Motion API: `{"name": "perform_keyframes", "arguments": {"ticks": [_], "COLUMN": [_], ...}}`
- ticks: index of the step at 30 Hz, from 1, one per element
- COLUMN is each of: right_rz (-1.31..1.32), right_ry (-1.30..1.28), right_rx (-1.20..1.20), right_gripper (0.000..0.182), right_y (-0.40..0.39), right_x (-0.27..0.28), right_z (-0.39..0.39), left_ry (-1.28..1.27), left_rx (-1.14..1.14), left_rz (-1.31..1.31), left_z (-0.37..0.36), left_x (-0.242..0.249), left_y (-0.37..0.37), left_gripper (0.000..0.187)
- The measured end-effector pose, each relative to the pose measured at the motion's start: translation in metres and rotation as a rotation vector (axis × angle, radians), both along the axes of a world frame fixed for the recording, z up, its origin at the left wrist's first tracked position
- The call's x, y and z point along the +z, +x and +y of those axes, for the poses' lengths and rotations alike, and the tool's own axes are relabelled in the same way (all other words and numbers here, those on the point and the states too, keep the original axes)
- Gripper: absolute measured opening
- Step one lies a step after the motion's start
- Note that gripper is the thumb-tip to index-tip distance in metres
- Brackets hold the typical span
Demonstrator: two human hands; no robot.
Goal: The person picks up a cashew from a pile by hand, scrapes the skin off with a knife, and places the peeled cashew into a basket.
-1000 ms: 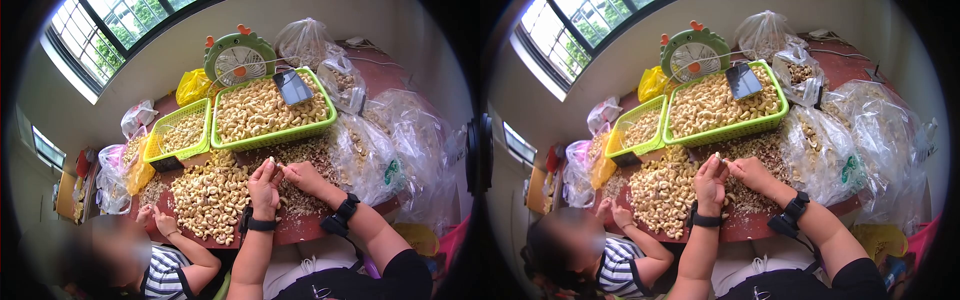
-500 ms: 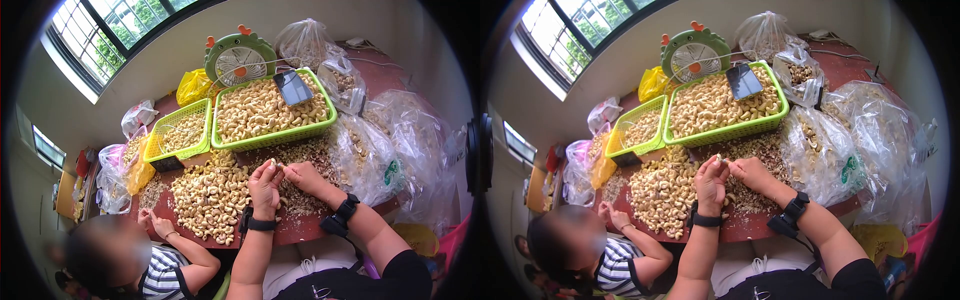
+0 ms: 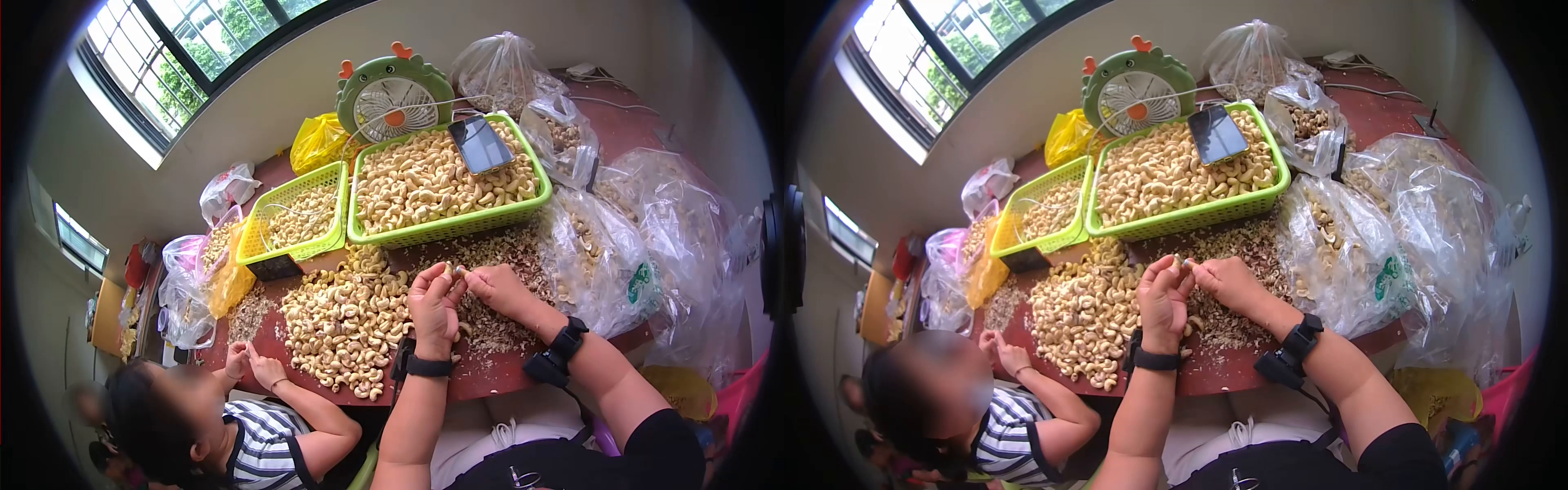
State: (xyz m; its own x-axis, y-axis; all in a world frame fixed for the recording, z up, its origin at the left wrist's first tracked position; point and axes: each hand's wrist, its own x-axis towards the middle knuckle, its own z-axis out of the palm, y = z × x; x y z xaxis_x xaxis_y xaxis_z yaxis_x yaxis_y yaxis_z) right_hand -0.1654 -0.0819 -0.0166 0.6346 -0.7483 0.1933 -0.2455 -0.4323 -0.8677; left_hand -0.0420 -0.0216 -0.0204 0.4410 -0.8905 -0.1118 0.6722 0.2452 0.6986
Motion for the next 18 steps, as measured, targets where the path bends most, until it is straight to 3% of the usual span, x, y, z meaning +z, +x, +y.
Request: {"name": "perform_keyframes", "arguments": {"ticks": [10,18], "right_rz": [-0.012,-0.003], "right_ry": [0.001,-0.027], "right_rx": [-0.003,-0.012], "right_gripper": [0.036,0.036], "right_y": [-0.0002,0.0], "right_x": [-0.0005,-0.0011], "right_z": [0.0006,-0.0004], "left_ry": [-0.004,0.049], "left_rx": [0.006,-0.018], "left_rz": [-0.069,0.08], "left_z": [0.0005,-0.0013], "left_x": [-0.0013,0.0009], "left_y": [0.0005,0.0009], "left_gripper": [0.015,0.014]}}
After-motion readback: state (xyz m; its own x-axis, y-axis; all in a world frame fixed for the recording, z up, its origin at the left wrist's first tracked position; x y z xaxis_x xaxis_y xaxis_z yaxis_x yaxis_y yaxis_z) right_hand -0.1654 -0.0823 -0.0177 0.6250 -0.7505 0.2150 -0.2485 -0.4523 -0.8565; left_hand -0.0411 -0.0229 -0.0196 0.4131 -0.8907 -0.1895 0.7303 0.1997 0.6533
